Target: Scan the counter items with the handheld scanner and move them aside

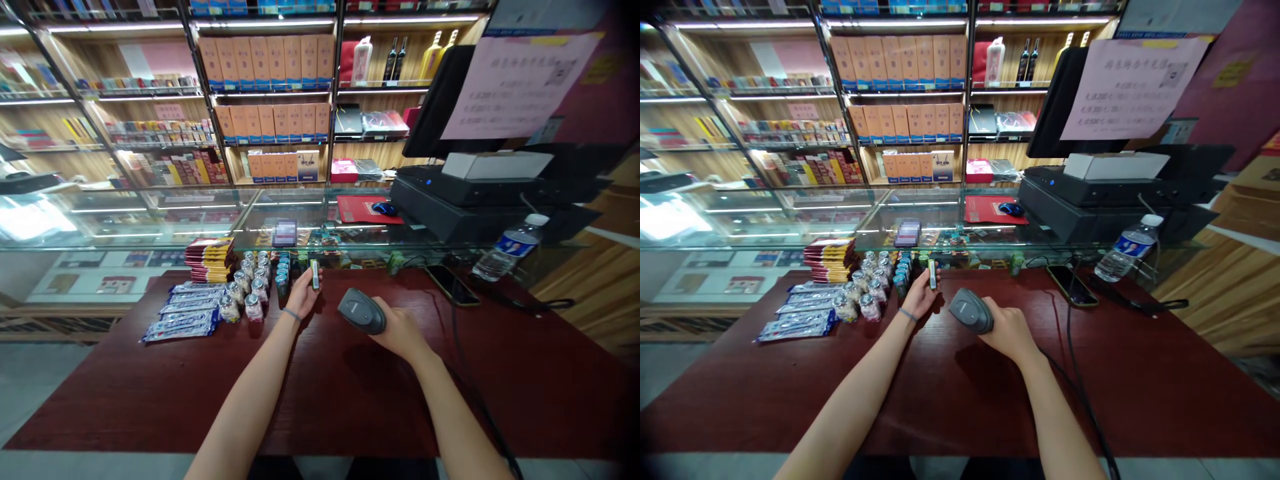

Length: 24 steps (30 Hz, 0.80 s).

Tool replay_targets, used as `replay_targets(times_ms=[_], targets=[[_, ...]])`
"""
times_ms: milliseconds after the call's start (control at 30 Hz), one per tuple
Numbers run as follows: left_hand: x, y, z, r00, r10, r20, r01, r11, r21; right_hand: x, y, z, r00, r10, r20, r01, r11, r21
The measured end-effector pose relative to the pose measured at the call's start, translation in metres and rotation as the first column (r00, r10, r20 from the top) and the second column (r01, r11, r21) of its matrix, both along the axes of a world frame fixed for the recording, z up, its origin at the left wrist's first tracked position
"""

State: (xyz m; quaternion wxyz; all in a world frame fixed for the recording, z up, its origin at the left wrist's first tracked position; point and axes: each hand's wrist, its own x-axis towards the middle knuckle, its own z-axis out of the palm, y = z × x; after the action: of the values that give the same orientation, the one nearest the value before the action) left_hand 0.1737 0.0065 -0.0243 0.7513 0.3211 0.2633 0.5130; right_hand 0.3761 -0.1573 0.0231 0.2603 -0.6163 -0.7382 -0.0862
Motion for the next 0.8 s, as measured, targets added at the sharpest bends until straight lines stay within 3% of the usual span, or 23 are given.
replay_targets(times_ms=[133, 267, 500, 633, 800], targets=[[0.002, -0.003, 0.000, 1.000, 0.015, -0.006, -0.015, 0.998, 0.065, 0.012, 0.002, -0.006, 0.996, -0.083, -0.037, 0.085, 0.994, 0.075], [0.008, -0.005, -0.003, 0.992, 0.047, -0.117, -0.033, 0.993, 0.116, 0.031, 0.001, -0.007, 0.973, -0.215, -0.088, 0.229, 0.952, 0.202], [0.026, -0.013, -0.002, 0.960, 0.087, -0.265, -0.025, 0.973, 0.228, 0.061, -0.006, -0.002, 0.824, -0.480, -0.301, 0.566, 0.731, 0.381], [0.053, -0.018, 0.002, 0.952, 0.080, -0.295, 0.017, 0.950, 0.313, 0.079, -0.013, -0.002, 0.758, -0.498, -0.422, 0.648, 0.654, 0.391], [0.110, -0.024, 0.002, 0.948, 0.019, -0.316, 0.125, 0.896, 0.427, 0.093, -0.020, -0.003, 0.678, -0.461, -0.573, 0.703, 0.633, 0.324]])
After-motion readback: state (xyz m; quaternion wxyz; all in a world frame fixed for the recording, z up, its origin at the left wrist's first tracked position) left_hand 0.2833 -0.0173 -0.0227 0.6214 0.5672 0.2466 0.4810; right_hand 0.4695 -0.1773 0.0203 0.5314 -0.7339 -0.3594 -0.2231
